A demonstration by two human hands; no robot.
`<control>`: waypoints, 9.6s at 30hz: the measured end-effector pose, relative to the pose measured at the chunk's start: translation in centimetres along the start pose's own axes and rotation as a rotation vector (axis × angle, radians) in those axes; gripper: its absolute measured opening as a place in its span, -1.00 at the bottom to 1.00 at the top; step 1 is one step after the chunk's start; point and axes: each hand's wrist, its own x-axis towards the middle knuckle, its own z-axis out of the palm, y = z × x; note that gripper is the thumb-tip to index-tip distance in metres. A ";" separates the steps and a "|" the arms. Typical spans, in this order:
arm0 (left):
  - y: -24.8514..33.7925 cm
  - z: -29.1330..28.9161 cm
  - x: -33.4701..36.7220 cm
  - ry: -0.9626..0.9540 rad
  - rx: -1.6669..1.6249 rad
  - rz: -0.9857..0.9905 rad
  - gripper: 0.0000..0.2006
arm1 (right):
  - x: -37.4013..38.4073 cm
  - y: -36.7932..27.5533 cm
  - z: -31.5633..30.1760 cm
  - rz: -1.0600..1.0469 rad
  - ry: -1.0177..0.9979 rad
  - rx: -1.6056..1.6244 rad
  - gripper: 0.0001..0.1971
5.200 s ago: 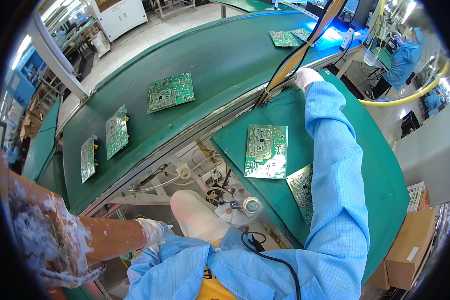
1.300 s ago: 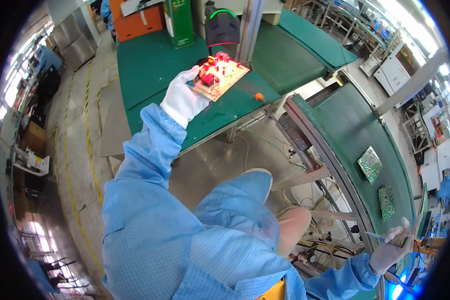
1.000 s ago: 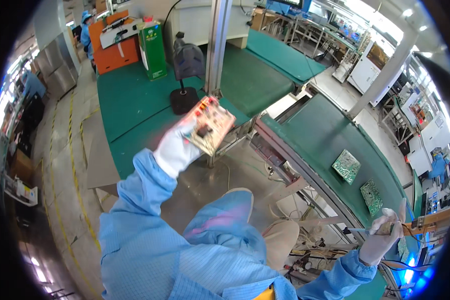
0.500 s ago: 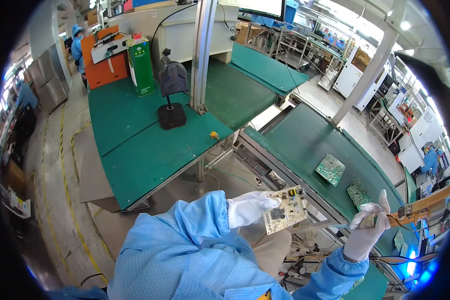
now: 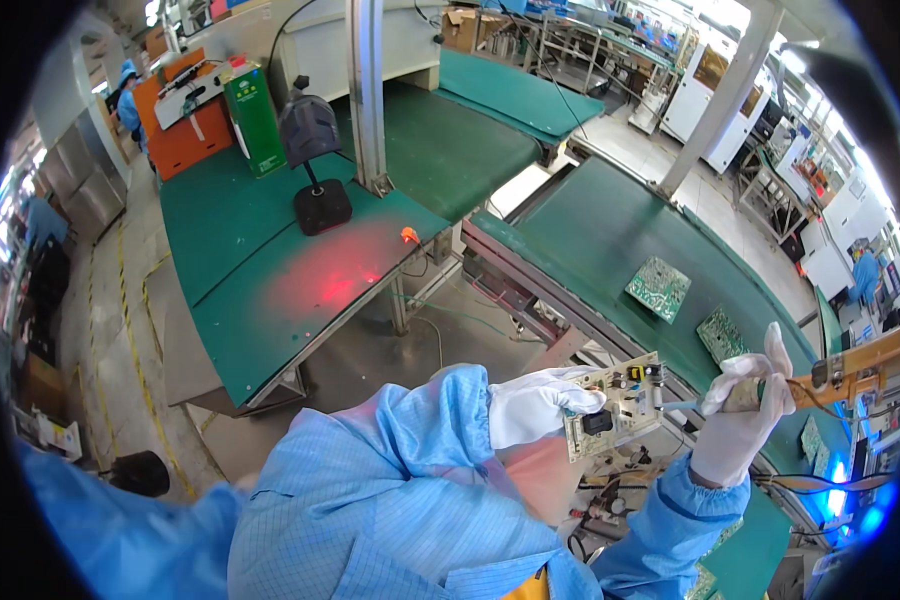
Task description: Assembling electronic components by using a manual dispenser on printed circuit boards.
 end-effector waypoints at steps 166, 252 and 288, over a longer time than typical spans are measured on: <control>-0.6 -0.6 -4.1 0.178 -0.242 -0.055 -0.59 | -1.1 1.6 -1.3 -0.178 -0.047 0.044 -0.55; 13.9 -15.6 -20.4 0.717 -0.055 0.669 -0.67 | -0.9 1.5 -2.0 -0.034 0.132 0.047 -0.60; 1.7 -0.8 -0.7 -0.067 -0.138 0.056 -0.35 | -0.6 -1.5 2.4 0.050 -0.007 0.234 -0.51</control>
